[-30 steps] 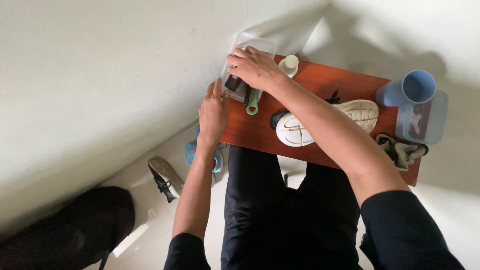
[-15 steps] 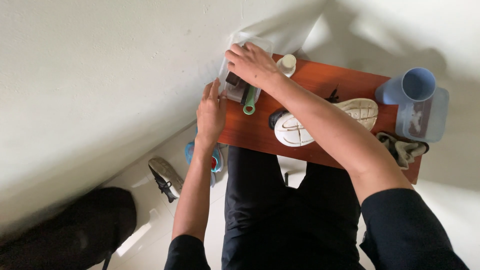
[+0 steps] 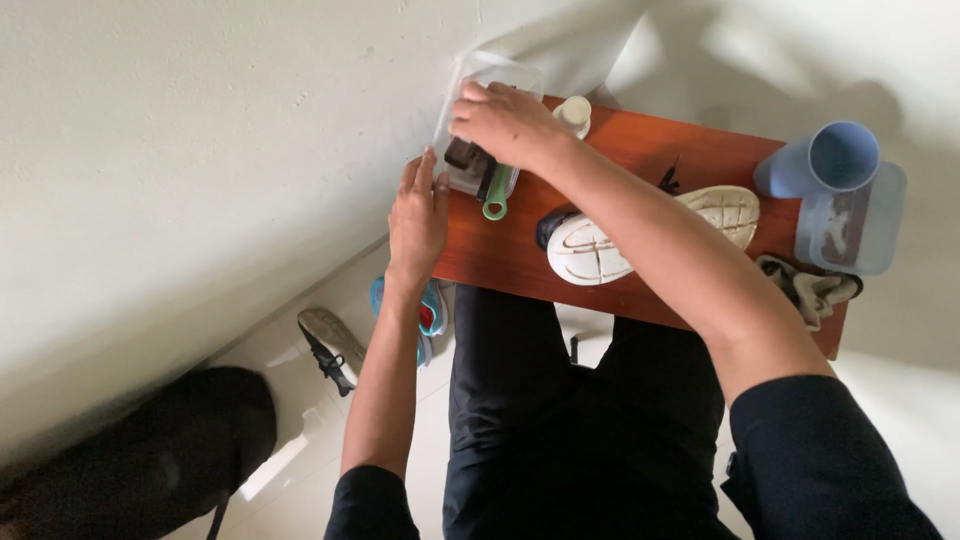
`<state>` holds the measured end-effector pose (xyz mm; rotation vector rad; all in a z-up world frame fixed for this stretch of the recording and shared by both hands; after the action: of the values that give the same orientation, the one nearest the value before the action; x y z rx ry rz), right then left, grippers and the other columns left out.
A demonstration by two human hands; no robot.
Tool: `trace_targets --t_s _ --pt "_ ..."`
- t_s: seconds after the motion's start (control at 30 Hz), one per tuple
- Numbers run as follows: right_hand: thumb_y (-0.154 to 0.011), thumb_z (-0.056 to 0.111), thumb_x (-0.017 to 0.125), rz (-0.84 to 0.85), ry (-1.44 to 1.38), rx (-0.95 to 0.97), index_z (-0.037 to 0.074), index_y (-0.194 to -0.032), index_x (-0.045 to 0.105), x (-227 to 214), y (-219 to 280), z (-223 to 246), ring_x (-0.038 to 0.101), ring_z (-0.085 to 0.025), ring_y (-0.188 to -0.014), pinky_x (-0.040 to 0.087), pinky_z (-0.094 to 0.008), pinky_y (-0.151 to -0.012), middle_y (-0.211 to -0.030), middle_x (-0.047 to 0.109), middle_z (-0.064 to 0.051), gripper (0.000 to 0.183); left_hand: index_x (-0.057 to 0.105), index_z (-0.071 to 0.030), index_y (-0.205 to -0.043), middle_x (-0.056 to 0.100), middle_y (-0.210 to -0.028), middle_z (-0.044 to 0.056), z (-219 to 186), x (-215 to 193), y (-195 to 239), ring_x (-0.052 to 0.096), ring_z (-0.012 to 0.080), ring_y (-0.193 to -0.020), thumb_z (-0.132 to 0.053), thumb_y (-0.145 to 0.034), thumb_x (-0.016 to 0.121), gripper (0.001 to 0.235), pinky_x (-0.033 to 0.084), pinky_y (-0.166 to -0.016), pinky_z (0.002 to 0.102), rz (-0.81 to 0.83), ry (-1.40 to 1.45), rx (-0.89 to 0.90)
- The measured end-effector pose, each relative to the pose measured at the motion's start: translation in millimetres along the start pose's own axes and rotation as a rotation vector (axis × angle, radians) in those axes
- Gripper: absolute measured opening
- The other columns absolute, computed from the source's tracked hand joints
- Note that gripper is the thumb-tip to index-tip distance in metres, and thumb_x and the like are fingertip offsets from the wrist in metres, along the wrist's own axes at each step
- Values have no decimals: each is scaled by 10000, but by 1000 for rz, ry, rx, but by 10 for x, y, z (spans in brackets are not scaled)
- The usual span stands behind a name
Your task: The person scrubs the sole of a white sneaker with a rectangular abrasive pad, then wipes the shoe with a cloth. They continue scrubbing the sole with the abrasive pad.
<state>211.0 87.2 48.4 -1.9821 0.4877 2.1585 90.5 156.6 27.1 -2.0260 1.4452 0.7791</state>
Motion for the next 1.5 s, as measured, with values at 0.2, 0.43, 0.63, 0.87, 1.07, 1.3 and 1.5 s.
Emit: trace_targets --t_s 0.2,0.43,0.63,0.87,1.07,1.3,1.5 --pt "-955 19 598 -98 -590 74 -5 -1353 532 -156 126 -314 428 -322 -1347 349 -456 -1109 -1372 575 -160 404 327 27 -1537 418 -1562 245 -25 -34 28 441 426 -1392 -171 -1113 328 467 361 -1110 524 6 -16 82" --pt "-1019 169 557 -81 -952 366 121 -1296 572 -535 520 -421 673 -224 -1032 483 -366 -873 -1195 681 -63 282 387 -3 -1498 412 -1569 177 -413 -207 -19 415 367 -1436 -159 -1110 374 419 346 -1152 515 -76 16 128" --pt "-1030 97 550 -291 -1247 289 102 -1096 639 -595 735 -515 653 -106 -942 509 -252 -837 -1004 698 -2 111 363 -4 -1523 398 -1590 190 -871 -314 -33 397 369 -1500 -99 -1141 400 396 395 -1192 519 -168 91 294" --pt "-1023 34 588 -579 -1816 59 41 -1176 563 -947 1394 -569 583 -223 -1219 494 -342 -1113 -1235 625 -112 155 331 -36 -1571 367 -1625 203 -1743 -396 80 389 377 -1553 -220 -1200 350 415 393 -1316 517 -158 237 509" --pt "-1054 146 642 -888 -1841 -69 44 -1242 565 -1093 2368 -719 546 -238 -1250 458 -385 -1165 -1268 602 -106 228 356 -58 -1556 395 -1600 214 -2519 -104 279 424 388 -1533 -118 -1182 444 389 319 -1340 590 -75 233 705" --pt "-1075 243 645 -1183 -1653 182 54 -1429 495 -834 3700 -963 547 -246 -1309 543 -486 -1138 -1380 551 -96 429 468 18 -1463 441 -1547 233 -3231 724 525 515 423 -1403 -239 -1115 552 440 469 -1141 550 114 272 831" --pt "-1060 240 623 -1360 -1542 526 36 -1439 484 -517 4659 -1134 600 -277 -1295 569 -447 -1107 -1405 566 -124 453 436 18 -1495 394 -1604 214 -3636 1656 802 490 429 -1464 -174 -1067 670 524 453 -1185 571 286 248 944"
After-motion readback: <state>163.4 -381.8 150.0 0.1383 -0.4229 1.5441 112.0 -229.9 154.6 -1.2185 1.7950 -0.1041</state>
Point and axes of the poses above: each hand's wrist, its own y-axis away from the middle knuckle, its own x-axis out of the palm, z = x × y, the point moved 8 cm from there along -y, towards the middle knuckle
